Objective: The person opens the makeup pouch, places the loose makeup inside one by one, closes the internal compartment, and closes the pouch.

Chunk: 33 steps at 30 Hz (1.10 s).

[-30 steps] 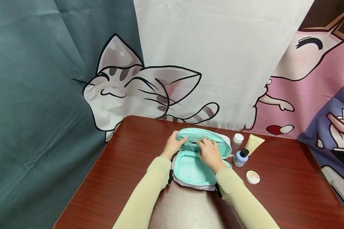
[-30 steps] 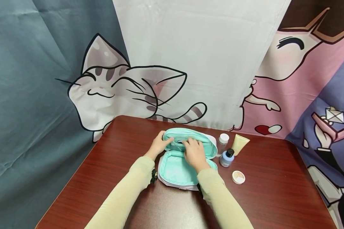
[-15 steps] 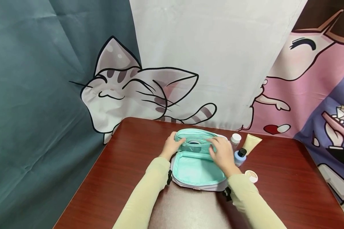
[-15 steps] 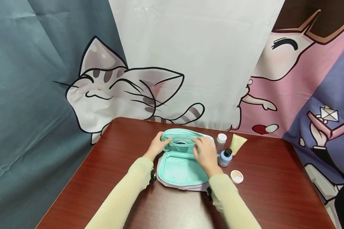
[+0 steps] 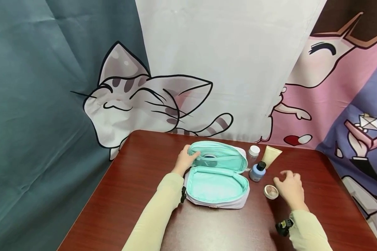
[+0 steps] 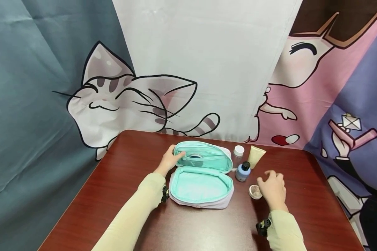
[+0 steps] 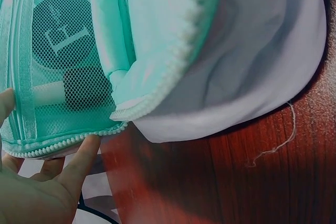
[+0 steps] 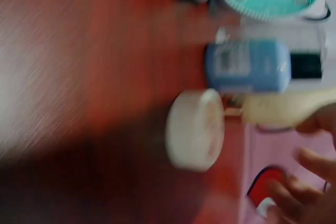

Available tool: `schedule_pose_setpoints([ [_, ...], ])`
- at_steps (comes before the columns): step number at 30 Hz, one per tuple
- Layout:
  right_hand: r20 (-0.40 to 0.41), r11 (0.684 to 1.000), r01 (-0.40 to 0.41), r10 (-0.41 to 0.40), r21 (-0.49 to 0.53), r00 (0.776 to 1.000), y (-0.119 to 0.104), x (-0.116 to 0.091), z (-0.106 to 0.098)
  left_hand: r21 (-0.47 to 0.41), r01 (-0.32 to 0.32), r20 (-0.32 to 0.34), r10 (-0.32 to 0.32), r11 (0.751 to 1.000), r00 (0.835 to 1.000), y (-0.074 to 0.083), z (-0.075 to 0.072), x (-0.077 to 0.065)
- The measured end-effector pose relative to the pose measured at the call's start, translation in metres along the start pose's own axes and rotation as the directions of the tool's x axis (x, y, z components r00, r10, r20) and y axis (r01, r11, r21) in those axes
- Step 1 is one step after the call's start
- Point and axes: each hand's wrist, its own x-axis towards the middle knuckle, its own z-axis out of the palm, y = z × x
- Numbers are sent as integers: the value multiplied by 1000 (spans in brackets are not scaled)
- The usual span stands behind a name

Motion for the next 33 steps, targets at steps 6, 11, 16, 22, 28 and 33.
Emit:
schedule_pose_setpoints([
  [6,332,996,81,-64,-37,941,21,-3,-1,-5,15,0,-15,1000,1000,-4,-1,2],
  [11,382,990,140,-126,-9,915,25,-6,3,5,20,-5,-20,1000,1000,-6,0,3],
  [16,390,989,143,-123,-23,913,25,-8,9,9,17,-7,-17,1000,1000,-5,0,2],
  [22,377,988,136,-99,-73,921,23,-9,17,11,19,-4,-19,1000,1000,-3,0,1],
  [28,331,984,146,-106,-101,938,22,-11,20,13,23,-2,-23,1000,1000,-2,1,1],
  [33,320,988,108,-67,-112,945,18,-7,10,15,13,-4,-13,1000,1000,-3,2,2],
])
